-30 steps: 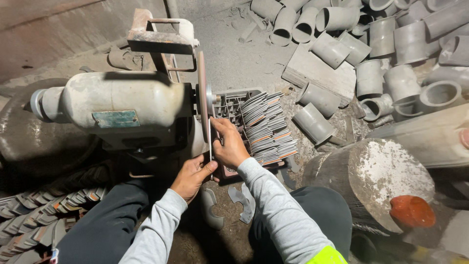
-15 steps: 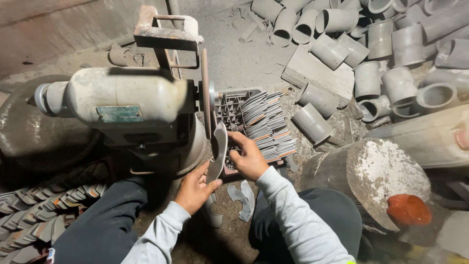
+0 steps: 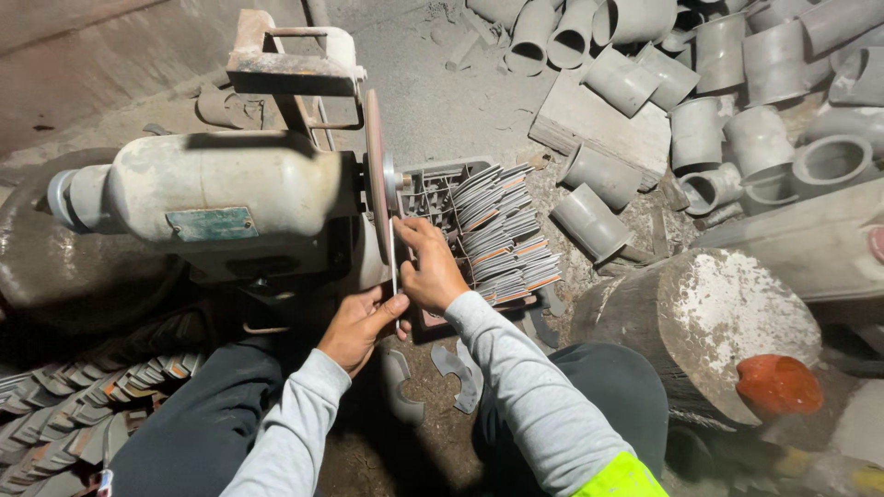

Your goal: The person sits on the floor and uses a bench grinder to smooth the edges of small, curved metal pieces. They handle the parts one at a time, pressing them against the spinning wheel, and then place the finished pieces into a nearby crate.

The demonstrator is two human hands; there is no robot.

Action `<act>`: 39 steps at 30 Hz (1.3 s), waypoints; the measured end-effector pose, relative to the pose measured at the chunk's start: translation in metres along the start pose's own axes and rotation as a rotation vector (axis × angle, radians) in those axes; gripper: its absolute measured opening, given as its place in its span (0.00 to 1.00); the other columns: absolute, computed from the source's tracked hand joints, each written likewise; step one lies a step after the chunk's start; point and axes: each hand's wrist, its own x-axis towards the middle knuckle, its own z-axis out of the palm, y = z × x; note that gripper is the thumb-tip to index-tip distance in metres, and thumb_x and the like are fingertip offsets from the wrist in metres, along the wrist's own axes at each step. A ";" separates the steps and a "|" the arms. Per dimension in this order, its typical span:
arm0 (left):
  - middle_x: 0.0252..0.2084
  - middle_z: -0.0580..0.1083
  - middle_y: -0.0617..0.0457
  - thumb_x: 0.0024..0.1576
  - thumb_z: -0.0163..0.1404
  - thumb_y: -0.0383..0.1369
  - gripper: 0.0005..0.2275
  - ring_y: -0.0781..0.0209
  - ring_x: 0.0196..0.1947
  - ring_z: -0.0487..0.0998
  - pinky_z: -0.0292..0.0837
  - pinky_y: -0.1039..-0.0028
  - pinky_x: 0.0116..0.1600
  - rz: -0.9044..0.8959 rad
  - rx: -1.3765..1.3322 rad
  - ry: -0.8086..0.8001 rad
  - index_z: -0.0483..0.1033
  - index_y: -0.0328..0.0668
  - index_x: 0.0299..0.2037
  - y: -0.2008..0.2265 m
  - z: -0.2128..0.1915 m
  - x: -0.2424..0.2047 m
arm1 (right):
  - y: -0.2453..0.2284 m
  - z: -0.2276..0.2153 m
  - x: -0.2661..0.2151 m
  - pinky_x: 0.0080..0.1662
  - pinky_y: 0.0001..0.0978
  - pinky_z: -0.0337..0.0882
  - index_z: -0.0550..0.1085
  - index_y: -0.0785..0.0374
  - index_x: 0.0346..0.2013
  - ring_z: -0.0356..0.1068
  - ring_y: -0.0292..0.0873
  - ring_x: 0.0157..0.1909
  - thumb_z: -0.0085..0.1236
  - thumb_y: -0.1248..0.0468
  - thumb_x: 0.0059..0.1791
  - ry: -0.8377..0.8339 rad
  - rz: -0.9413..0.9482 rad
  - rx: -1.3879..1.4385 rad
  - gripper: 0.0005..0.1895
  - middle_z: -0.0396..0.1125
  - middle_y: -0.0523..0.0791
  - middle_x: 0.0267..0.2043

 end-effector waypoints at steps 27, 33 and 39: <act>0.33 0.78 0.52 0.60 0.54 0.34 0.14 0.67 0.29 0.77 0.75 0.76 0.35 0.030 0.201 0.009 0.77 0.29 0.50 0.003 -0.003 0.004 | -0.003 0.000 0.001 0.70 0.42 0.57 0.66 0.71 0.65 0.58 0.58 0.69 0.47 0.75 0.41 -0.018 0.010 0.037 0.35 0.60 0.56 0.65; 0.33 0.76 0.53 0.60 0.55 0.33 0.12 0.68 0.30 0.76 0.75 0.77 0.35 0.024 0.156 -0.025 0.77 0.29 0.47 -0.005 -0.002 -0.014 | -0.019 -0.001 -0.020 0.69 0.42 0.58 0.66 0.71 0.66 0.57 0.58 0.67 0.46 0.76 0.38 -0.003 0.039 0.045 0.38 0.60 0.55 0.64; 0.36 0.77 0.53 0.57 0.57 0.31 0.15 0.68 0.31 0.76 0.76 0.76 0.35 0.008 0.114 -0.066 0.75 0.31 0.52 -0.020 0.008 -0.051 | -0.047 -0.012 -0.054 0.69 0.43 0.57 0.66 0.71 0.66 0.56 0.55 0.66 0.47 0.77 0.38 -0.055 0.053 0.036 0.38 0.60 0.55 0.63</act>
